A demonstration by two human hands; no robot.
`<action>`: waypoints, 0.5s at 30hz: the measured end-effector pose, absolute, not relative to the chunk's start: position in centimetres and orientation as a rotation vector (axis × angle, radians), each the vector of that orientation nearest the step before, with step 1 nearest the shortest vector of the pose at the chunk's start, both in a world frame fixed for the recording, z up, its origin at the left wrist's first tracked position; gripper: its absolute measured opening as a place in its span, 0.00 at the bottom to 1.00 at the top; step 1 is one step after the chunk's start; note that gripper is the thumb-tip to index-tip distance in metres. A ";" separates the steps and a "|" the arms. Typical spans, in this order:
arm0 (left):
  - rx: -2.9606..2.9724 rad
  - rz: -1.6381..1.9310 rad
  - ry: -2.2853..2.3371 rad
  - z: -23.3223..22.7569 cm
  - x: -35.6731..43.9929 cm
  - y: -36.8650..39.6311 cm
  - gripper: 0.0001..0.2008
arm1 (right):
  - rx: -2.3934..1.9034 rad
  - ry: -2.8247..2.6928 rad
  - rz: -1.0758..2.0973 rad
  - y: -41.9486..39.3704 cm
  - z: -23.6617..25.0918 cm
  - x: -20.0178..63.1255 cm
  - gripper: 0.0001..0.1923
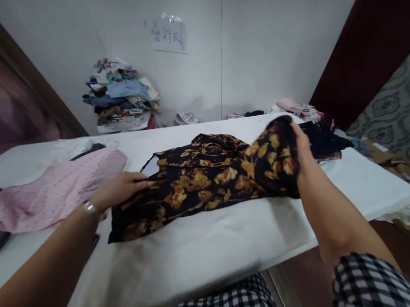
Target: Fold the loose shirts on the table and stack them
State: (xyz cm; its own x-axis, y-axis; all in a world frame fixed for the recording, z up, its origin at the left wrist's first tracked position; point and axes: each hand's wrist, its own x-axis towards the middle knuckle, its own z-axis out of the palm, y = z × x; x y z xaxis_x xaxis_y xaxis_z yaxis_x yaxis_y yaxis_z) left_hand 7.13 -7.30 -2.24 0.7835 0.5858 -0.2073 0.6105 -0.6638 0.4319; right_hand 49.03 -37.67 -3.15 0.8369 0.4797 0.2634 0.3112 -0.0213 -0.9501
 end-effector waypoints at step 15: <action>2.617 0.229 1.507 -9.2 2.1 -8.4 0.30 | -2.373 -0.738 0.084 -44.6 -12.2 46.6 0.34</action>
